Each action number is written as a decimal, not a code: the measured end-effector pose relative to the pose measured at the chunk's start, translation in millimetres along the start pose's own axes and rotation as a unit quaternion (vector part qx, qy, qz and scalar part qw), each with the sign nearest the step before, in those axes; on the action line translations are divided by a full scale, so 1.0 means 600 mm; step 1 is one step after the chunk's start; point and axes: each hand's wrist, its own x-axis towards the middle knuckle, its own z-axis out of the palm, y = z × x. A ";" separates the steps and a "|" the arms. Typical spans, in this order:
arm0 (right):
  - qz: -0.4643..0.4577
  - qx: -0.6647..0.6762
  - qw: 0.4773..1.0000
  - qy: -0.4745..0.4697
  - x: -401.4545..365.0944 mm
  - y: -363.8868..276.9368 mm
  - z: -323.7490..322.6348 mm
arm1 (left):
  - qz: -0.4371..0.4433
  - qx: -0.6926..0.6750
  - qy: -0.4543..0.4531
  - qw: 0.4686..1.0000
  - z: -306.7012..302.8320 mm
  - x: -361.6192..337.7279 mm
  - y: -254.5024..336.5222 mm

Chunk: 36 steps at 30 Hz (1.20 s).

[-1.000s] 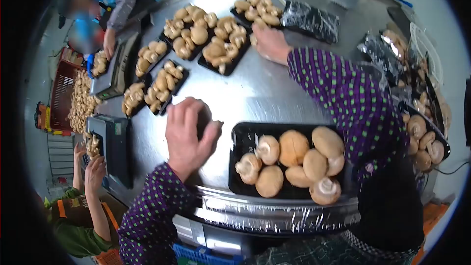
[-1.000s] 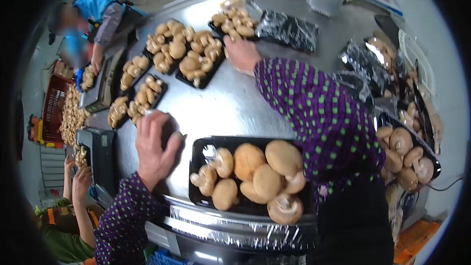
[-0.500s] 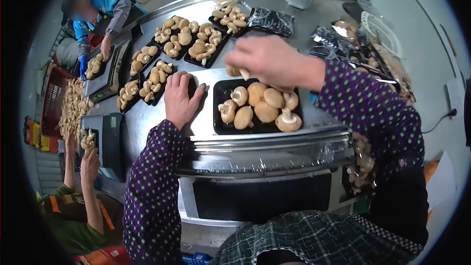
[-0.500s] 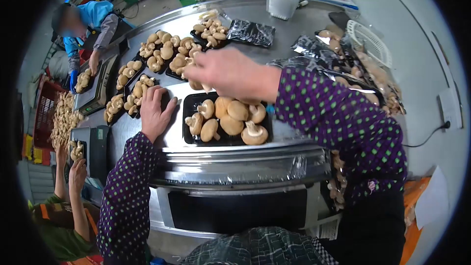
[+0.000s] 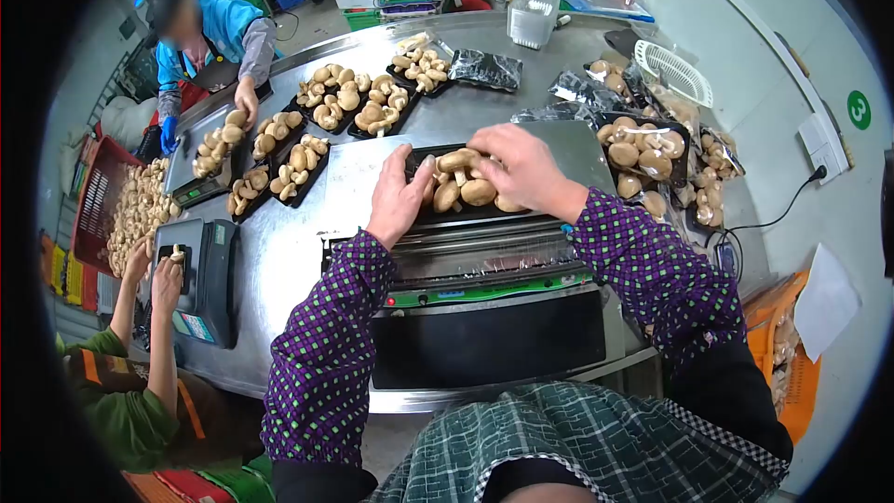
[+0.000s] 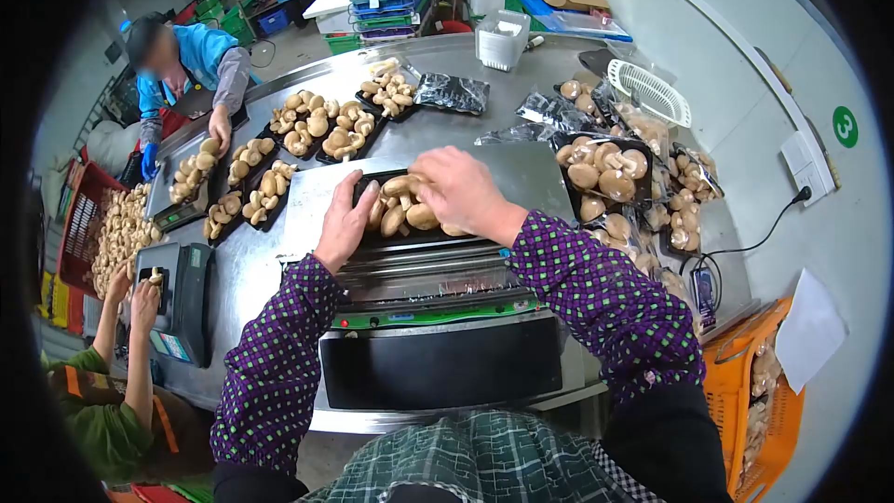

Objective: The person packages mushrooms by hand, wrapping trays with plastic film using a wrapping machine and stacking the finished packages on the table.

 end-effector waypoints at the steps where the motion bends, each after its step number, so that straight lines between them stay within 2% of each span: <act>1: 0.000 -0.021 0.997 0.070 0.004 0.002 0.000 | 0.000 0.000 -0.003 1.000 -0.004 -0.001 0.003; 2: -0.003 -0.043 0.989 0.142 0.006 0.006 -0.001 | -0.013 -0.007 -0.001 1.000 -0.005 -0.001 0.008; 3: -0.004 -0.044 0.989 0.143 0.003 0.015 0.001 | -0.025 -0.013 0.001 1.000 -0.006 -0.001 0.011; 6: 0.144 0.062 0.981 0.111 -0.006 0.024 -0.013 | -0.046 -0.047 -0.007 0.998 -0.007 -0.003 0.005; 9: 0.196 0.071 0.974 0.088 -0.071 0.019 -0.070 | -0.053 -0.075 0.005 0.996 -0.046 -0.037 0.012; 10: 0.248 0.065 0.964 0.062 -0.105 0.023 -0.090 | -0.025 -0.037 0.020 0.999 -0.068 -0.055 -0.009; 11: 0.326 -0.015 0.945 -0.027 -0.125 0.008 -0.130 | 0.034 0.081 0.034 0.996 -0.103 -0.082 0.006; 12: 0.347 -0.054 0.935 -0.052 -0.154 0.010 -0.143 | 0.040 0.136 0.055 0.988 -0.117 -0.106 -0.001; 13: 0.351 -0.055 0.933 -0.053 -0.171 0.006 -0.151 | 0.021 0.268 0.021 0.963 -0.137 -0.133 0.008; 14: 0.382 -0.100 0.907 -0.145 -0.185 -0.001 -0.156 | 0.020 0.342 0.007 0.940 -0.141 -0.152 0.009; 15: 0.408 -0.143 0.871 -0.235 -0.192 -0.005 -0.158 | 0.018 0.385 -0.036 0.922 -0.144 -0.164 0.003; 16: 0.411 -0.141 0.869 -0.237 -0.191 -0.007 -0.151 | 0.002 0.396 -0.051 0.917 -0.140 -0.165 0.005; 18: 0.433 -0.081 0.846 -0.299 -0.187 -0.010 -0.128 | -0.015 0.406 -0.069 0.911 -0.124 -0.157 0.018; 19: 0.434 -0.081 0.845 -0.300 -0.188 -0.008 -0.120 | -0.037 0.332 -0.106 0.936 -0.113 -0.149 0.017; 20: 0.429 0.001 0.866 -0.258 -0.190 -0.007 -0.112 | -0.059 0.255 -0.143 0.954 -0.107 -0.146 0.015; 21: 0.420 0.082 0.879 -0.212 -0.190 -0.005 -0.107 | -0.060 0.253 -0.144 0.955 -0.107 -0.151 0.013; 22: 0.457 0.201 0.848 -0.178 -0.195 -0.009 -0.116 | -0.092 0.177 -0.137 0.970 -0.109 -0.162 0.013; 23: 0.525 0.308 0.774 -0.178 -0.206 -0.014 -0.137 | -0.124 0.099 -0.129 0.979 -0.114 -0.173 0.014; 24: 0.542 0.388 0.730 -0.149 -0.216 -0.044 -0.161 | -0.223 -0.059 -0.183 0.956 -0.139 -0.193 0.035; 25: 0.566 0.438 0.688 -0.118 -0.216 -0.082 -0.183 | -0.314 -0.215 -0.229 0.896 -0.172 -0.213 0.067; 26: 0.559 0.540 0.625 -0.070 -0.197 -0.121 -0.205 | -0.321 -0.356 -0.201 0.854 -0.191 -0.218 0.089; 27: 0.489 0.586 0.646 -0.028 -0.179 -0.131 -0.217 | -0.322 -0.487 -0.172 0.793 -0.205 -0.216 0.110; 28: 0.403 0.602 0.686 0.064 -0.128 -0.142 -0.223 | -0.201 -0.556 -0.129 0.796 -0.213 -0.184 0.135; 29: 0.273 0.647 0.710 0.054 -0.099 -0.101 -0.215 | -0.080 -0.615 -0.082 0.780 -0.210 -0.134 0.160; 30: 0.290 0.706 0.626 0.158 -0.050 -0.087 -0.204 | -0.101 -0.577 0.089 0.806 -0.173 -0.077 0.201; 31: 0.269 0.660 0.656 0.250 0.012 -0.065 -0.170 | -0.115 -0.520 0.256 0.807 -0.141 -0.016 0.236; 32: 0.247 0.606 0.675 0.339 0.053 -0.028 -0.129 | -0.030 -0.413 0.200 0.888 -0.127 0.053 0.162; 33: 0.265 0.514 0.751 0.320 0.057 0.034 -0.083 | 0.058 -0.296 0.140 0.943 -0.094 0.101 0.059; 34: 0.279 0.412 0.816 0.295 0.047 0.101 -0.024 | 0.019 -0.185 0.108 0.977 -0.052 0.112 0.007; 35: 0.294 0.275 0.894 0.197 0.013 0.161 0.015 | -0.020 -0.073 0.076 0.994 -0.027 0.124 -0.020; 36: 0.341 0.228 0.902 0.137 -0.008 0.184 0.049 | -0.045 -0.021 0.038 0.998 -0.010 0.110 -0.013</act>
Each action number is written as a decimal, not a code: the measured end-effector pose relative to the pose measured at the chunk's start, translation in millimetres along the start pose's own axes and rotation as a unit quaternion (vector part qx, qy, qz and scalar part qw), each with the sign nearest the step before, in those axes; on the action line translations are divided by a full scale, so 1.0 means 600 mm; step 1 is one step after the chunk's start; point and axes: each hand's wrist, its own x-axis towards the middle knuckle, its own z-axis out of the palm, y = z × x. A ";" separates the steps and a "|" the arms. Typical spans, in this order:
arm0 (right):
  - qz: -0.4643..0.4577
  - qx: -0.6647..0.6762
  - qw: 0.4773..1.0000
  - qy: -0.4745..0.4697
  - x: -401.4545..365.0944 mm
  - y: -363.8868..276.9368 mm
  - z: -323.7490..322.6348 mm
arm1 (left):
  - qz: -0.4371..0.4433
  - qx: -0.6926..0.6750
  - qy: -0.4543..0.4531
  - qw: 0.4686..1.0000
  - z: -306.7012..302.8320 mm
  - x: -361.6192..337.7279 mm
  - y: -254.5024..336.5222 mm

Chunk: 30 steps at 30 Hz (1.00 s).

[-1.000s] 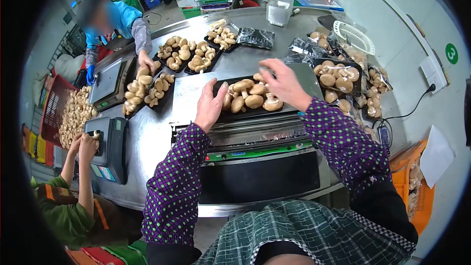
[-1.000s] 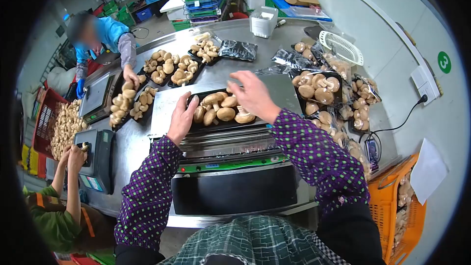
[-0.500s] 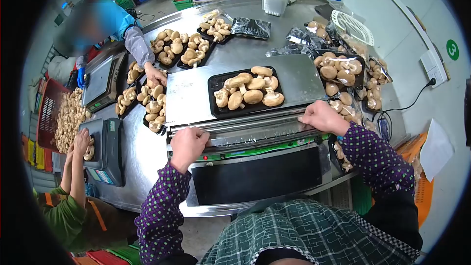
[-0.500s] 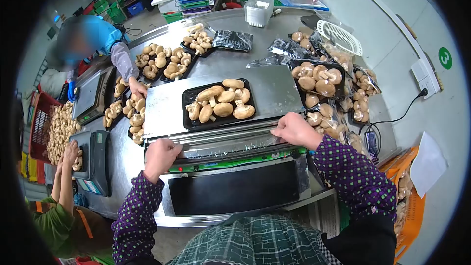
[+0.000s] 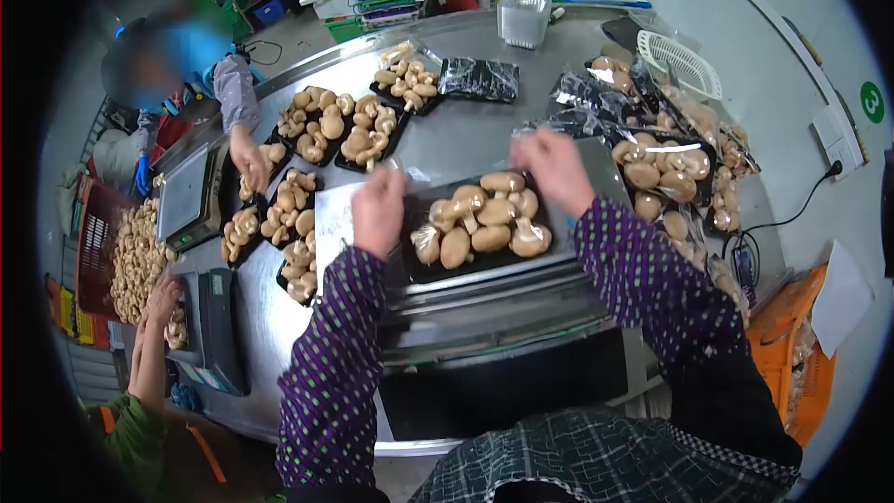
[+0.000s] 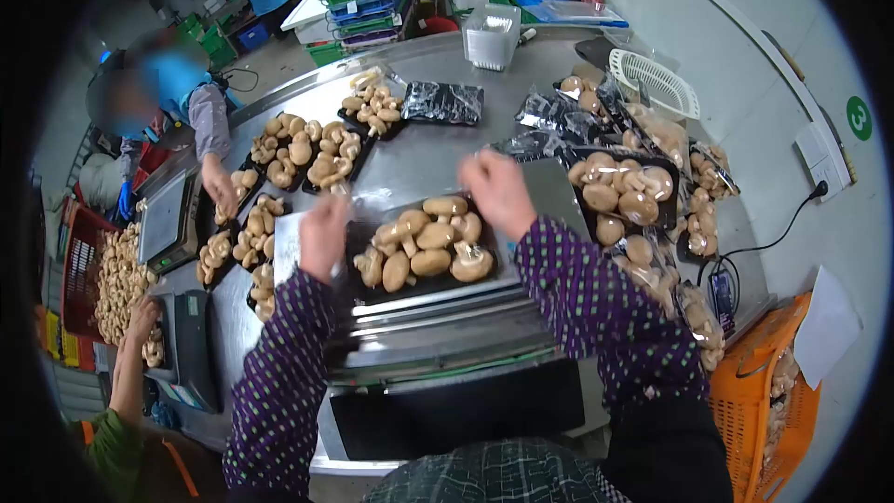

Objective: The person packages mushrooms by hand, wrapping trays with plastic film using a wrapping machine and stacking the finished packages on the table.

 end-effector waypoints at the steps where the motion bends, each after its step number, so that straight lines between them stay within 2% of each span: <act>1: -0.158 -0.089 0.983 0.036 -0.025 0.015 0.013 | -0.031 0.056 -0.040 0.997 0.016 -0.022 0.000; 2: -0.185 -0.134 0.974 -0.009 -0.028 0.010 0.006 | 0.114 0.049 0.011 0.992 0.030 -0.023 -0.030; 3: -0.210 -0.175 0.960 -0.056 -0.032 0.002 -0.003 | 0.254 0.041 0.061 0.964 0.034 -0.028 -0.044; 4: -0.203 -0.171 0.962 -0.057 -0.039 0.004 -0.003 | 0.271 0.105 0.035 0.956 0.023 -0.033 -0.054; 5: -0.211 -0.164 0.960 -0.086 -0.035 0.000 -0.007 | 0.274 0.107 0.036 0.955 0.004 -0.039 -0.033; 6: -0.222 -0.157 0.956 -0.111 -0.028 -0.010 -0.010 | 0.109 0.071 -0.063 0.989 -0.018 -0.046 -0.006; 7: -0.229 -0.156 0.955 -0.105 -0.024 -0.020 -0.015 | -0.058 0.031 -0.160 0.985 -0.031 -0.047 0.011; 9: -0.111 -0.142 0.971 -0.155 -0.042 -0.056 -0.027 | -0.089 -0.231 -0.220 0.943 -0.040 -0.052 -0.002; 11: -0.121 -0.142 0.971 -0.148 -0.080 -0.100 -0.039 | -0.132 -0.164 -0.207 0.955 -0.057 -0.094 0.025; 12: -0.161 -0.126 0.970 -0.131 -0.107 -0.126 -0.046 | -0.097 -0.066 -0.213 0.970 -0.073 -0.115 0.033; 13: -0.199 -0.109 0.967 -0.114 -0.138 -0.151 -0.055 | -0.114 -0.091 -0.252 0.957 -0.094 -0.136 0.039; 14: -0.243 -0.120 0.958 -0.098 -0.174 -0.172 -0.068 | -0.123 -0.117 -0.206 0.964 -0.104 -0.177 0.065; 15: -0.297 -0.135 0.941 -0.087 -0.218 -0.199 -0.086 | -0.041 -0.059 -0.194 0.978 -0.128 -0.218 0.098; 16: -0.328 -0.163 0.922 -0.126 -0.266 -0.240 -0.110 | -0.025 -0.079 -0.174 0.981 -0.149 -0.266 0.109; 17: -0.361 -0.181 0.911 -0.081 -0.322 -0.268 -0.123 | 0.008 -0.096 -0.221 0.971 -0.171 -0.310 0.143; 18: -0.453 -0.128 0.876 -0.103 -0.349 -0.263 -0.135 | 0.113 -0.100 -0.239 0.959 -0.182 -0.347 0.152; 19: -0.426 -0.098 0.893 -0.111 -0.388 -0.245 -0.133 | 0.075 -0.161 -0.253 0.951 -0.180 -0.379 0.153; 21: -0.264 -0.105 0.940 -0.188 -0.442 -0.217 -0.114 | -0.178 -0.072 -0.311 0.931 -0.171 -0.429 0.131; 22: -0.205 -0.113 0.954 -0.187 -0.453 -0.182 -0.097 | -0.204 -0.071 -0.294 0.931 -0.146 -0.449 0.098; 23: -0.146 -0.122 0.964 -0.184 -0.460 -0.143 -0.080 | -0.185 0.004 -0.325 0.927 -0.132 -0.457 0.056; 24: -0.053 -0.105 0.980 -0.163 -0.453 -0.116 -0.075 | -0.189 -0.017 -0.282 0.941 -0.118 -0.468 0.024; 25: 0.078 -0.001 0.986 -0.148 -0.448 -0.083 -0.081 | -0.190 -0.040 -0.238 0.952 -0.110 -0.471 0.003; 27: 0.216 0.120 0.963 -0.103 -0.451 -0.069 -0.101 | -0.185 -0.099 -0.080 0.975 -0.108 -0.456 -0.004; 28: 0.218 0.119 0.964 -0.098 -0.463 -0.062 -0.101 | -0.287 -0.118 -0.036 0.950 -0.116 -0.444 -0.003; 30: 0.246 0.140 0.955 -0.084 -0.482 -0.052 -0.096 | -0.291 -0.137 0.007 0.947 -0.109 -0.432 -0.006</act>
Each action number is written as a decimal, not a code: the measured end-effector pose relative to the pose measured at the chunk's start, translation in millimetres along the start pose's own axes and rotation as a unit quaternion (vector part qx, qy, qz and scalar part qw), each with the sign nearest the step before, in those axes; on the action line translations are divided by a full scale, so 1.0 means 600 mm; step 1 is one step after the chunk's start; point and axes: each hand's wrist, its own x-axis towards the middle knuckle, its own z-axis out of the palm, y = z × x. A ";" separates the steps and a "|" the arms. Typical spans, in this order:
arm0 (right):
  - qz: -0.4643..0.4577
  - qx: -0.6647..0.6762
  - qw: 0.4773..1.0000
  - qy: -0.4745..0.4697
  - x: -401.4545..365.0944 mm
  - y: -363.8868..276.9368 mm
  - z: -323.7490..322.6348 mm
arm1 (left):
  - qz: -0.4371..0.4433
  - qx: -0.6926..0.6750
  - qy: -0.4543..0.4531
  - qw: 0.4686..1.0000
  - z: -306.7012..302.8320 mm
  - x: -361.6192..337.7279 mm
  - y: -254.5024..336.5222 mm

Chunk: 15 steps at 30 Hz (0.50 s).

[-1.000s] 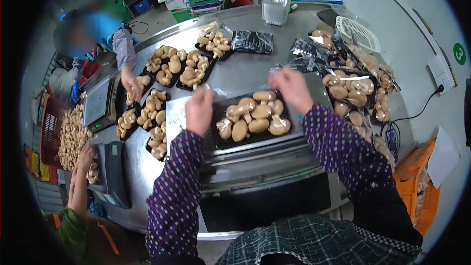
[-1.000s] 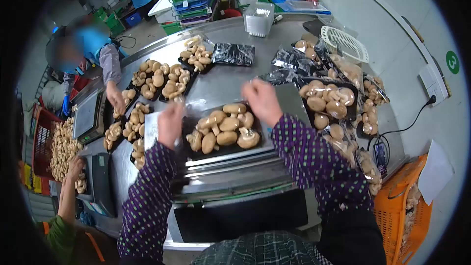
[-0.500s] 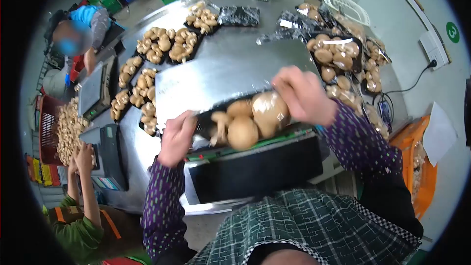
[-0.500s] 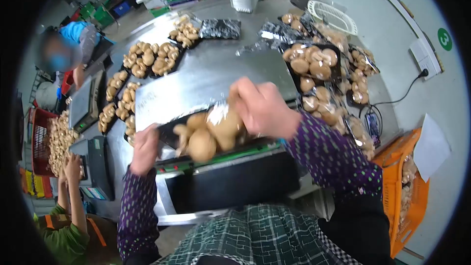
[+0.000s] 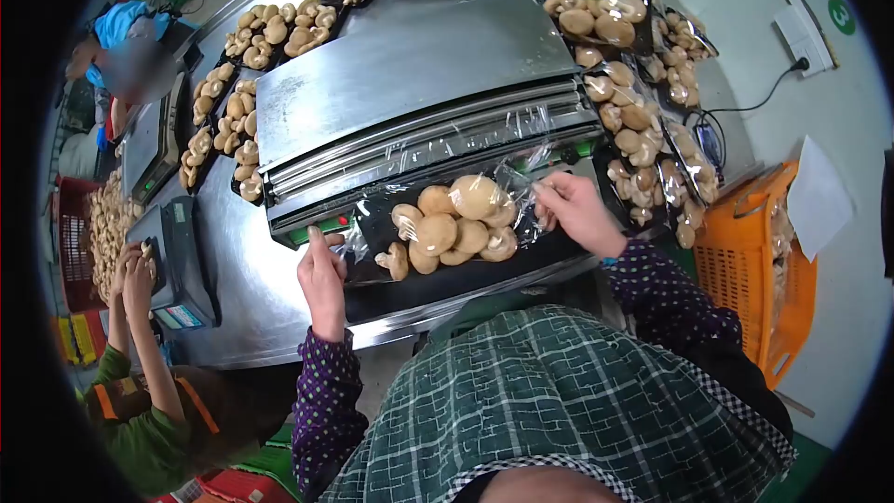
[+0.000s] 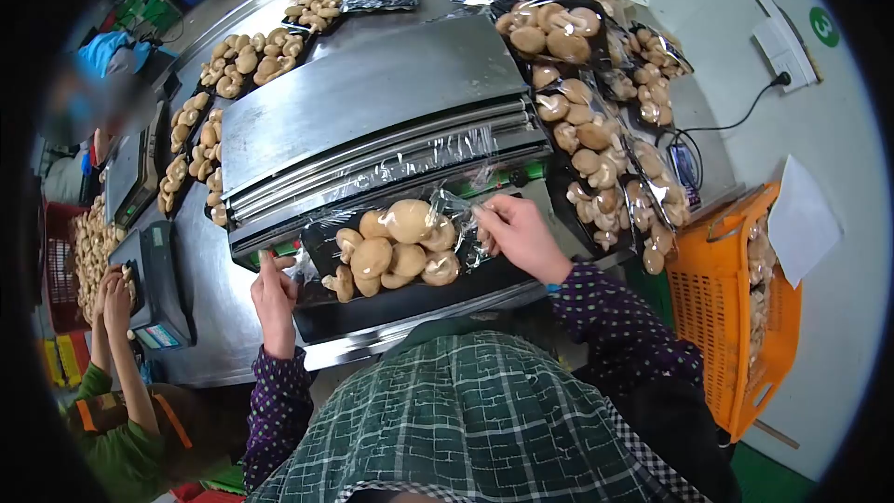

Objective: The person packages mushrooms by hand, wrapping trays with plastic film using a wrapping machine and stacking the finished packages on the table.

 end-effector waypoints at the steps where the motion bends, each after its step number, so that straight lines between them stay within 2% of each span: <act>1: -0.002 0.001 1.000 0.006 -0.001 0.004 0.003 | -0.007 -0.011 0.013 1.000 0.000 0.010 -0.010; 3: 0.000 0.010 0.997 0.079 -0.002 0.006 0.011 | 0.009 -0.007 0.033 0.999 -0.015 0.023 -0.026; 4: 0.051 0.069 0.992 0.093 -0.019 -0.010 0.000 | 0.060 0.019 0.024 0.998 -0.034 0.021 -0.033; 5: 0.037 0.080 0.994 0.060 -0.046 -0.010 -0.024 | 0.028 0.095 0.020 0.995 -0.061 0.000 -0.029; 6: 0.098 0.058 0.993 0.041 -0.087 -0.009 -0.046 | 0.032 0.195 -0.006 0.980 -0.080 -0.034 -0.011; 7: 0.158 0.039 0.986 0.026 -0.128 -0.002 -0.056 | -0.002 0.275 -0.053 0.960 -0.100 -0.066 -0.020; 8: 0.202 0.023 0.979 -0.003 -0.154 0.017 -0.059 | 0.086 0.417 -0.171 0.889 -0.118 -0.080 -0.085; 9: 0.237 0.008 0.971 -0.014 -0.179 0.042 -0.066 | 0.224 0.550 -0.260 0.762 -0.133 -0.092 -0.149; 10: 0.253 0.029 0.966 -0.047 -0.187 0.106 -0.065 | 0.361 0.603 -0.307 0.642 -0.148 -0.105 -0.213; 11: 0.267 0.051 0.959 -0.085 -0.187 0.158 -0.048 | 0.266 0.527 -0.356 0.725 -0.117 -0.121 -0.237; 12: 0.201 0.059 0.973 -0.098 -0.182 0.140 -0.005 | 0.163 0.395 -0.341 0.838 -0.062 -0.139 -0.233; 13: 0.231 0.003 0.966 -0.113 -0.164 0.172 0.039 | 0.136 0.294 -0.306 0.895 -0.010 -0.156 -0.223; 14: 0.130 0.102 0.974 -0.155 -0.159 0.162 0.058 | 0.144 0.223 -0.282 0.922 0.043 -0.172 -0.206; 15: 0.033 0.232 0.949 -0.214 -0.155 0.153 0.077 | 0.168 0.179 -0.261 0.934 0.086 -0.180 -0.177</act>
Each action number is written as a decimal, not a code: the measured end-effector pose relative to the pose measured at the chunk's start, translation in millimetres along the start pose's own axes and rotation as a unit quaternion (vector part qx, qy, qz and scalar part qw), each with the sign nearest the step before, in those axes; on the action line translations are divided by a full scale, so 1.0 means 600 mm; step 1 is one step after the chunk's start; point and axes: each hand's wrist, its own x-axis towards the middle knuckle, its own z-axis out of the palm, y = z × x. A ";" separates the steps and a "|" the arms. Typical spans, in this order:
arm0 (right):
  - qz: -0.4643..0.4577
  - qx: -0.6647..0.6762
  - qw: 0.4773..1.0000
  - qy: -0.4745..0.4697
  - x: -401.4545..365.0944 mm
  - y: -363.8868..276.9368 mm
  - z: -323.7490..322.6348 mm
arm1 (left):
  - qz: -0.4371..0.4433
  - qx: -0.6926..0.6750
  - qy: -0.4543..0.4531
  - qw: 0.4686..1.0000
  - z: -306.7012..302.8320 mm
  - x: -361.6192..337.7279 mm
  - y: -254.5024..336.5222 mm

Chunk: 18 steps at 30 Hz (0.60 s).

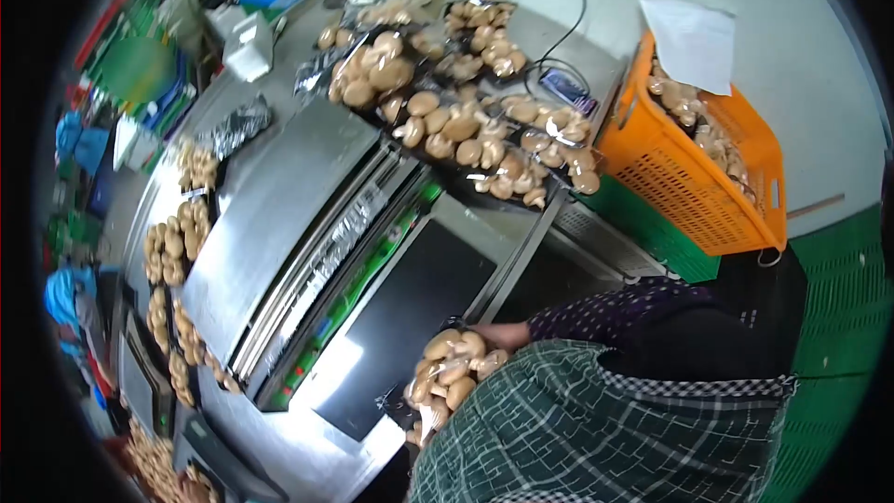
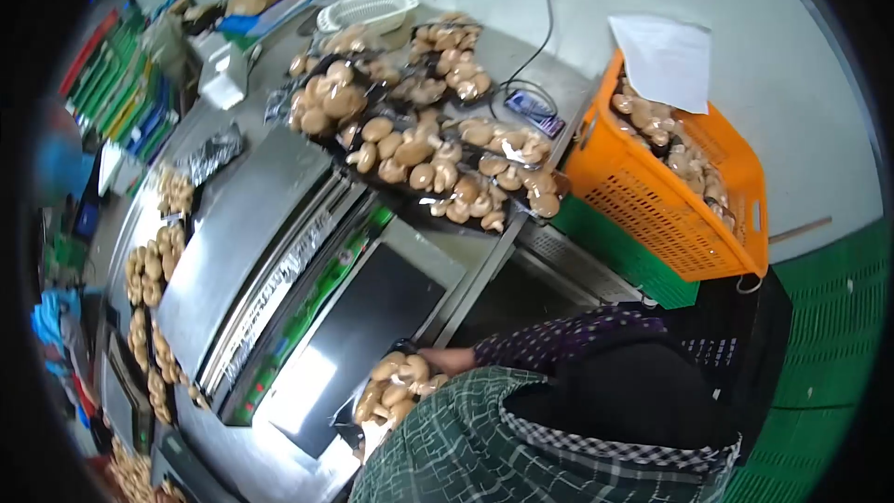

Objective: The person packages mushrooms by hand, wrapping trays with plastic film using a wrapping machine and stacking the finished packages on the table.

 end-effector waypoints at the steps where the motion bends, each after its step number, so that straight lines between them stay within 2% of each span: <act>1: -0.078 0.109 0.986 -0.101 0.012 -0.001 0.019 | 0.034 -0.008 0.036 0.999 0.010 0.022 0.040; 2: -0.087 0.137 0.973 -0.161 0.025 0.003 0.026 | 0.069 -0.019 0.058 0.996 0.011 0.042 0.084; 4: -0.067 0.147 0.967 -0.196 0.032 0.011 0.037 | 0.156 -0.032 0.073 0.985 -0.002 0.066 0.162; 6: -0.065 0.146 0.963 -0.217 0.039 0.018 0.051 | 0.258 -0.060 0.046 0.963 -0.018 0.073 0.218; 7: -0.066 0.148 0.961 -0.223 0.041 0.021 0.058 | 0.241 -0.146 -0.103 0.954 -0.039 0.080 0.246; 8: -0.069 0.148 0.960 -0.225 0.042 0.026 0.064 | 0.143 -0.258 -0.287 0.911 -0.057 0.090 0.271; 9: -0.071 0.153 0.962 -0.215 0.033 0.023 0.060 | 0.039 -0.339 -0.400 0.850 -0.063 0.095 0.291; 10: -0.072 0.162 0.963 -0.203 0.028 0.024 0.060 | -0.038 -0.391 -0.455 0.799 -0.064 0.096 0.301; 12: -0.028 0.145 0.987 -0.069 -0.013 0.011 0.014 | -0.104 -0.460 -0.436 0.766 -0.063 0.086 0.283; 13: -0.024 -0.147 0.989 -0.012 -0.013 0.002 -0.029 | -0.103 -0.472 -0.399 0.779 -0.056 0.085 0.270; 14: 0.080 0.157 0.974 0.140 -0.060 -0.104 0.018 | -0.088 -0.468 -0.358 0.803 -0.047 0.090 0.259; 16: -0.101 0.068 0.983 0.139 -0.074 -0.125 0.020 | -0.040 -0.402 -0.285 0.869 -0.021 0.115 0.242; 17: -0.171 -0.145 0.959 0.175 -0.066 -0.145 0.026 | -0.020 -0.370 -0.263 0.891 -0.011 0.131 0.233; 18: -0.158 -0.160 0.948 0.227 -0.059 -0.182 0.026 | 0.007 -0.341 -0.241 0.909 -0.004 0.148 0.223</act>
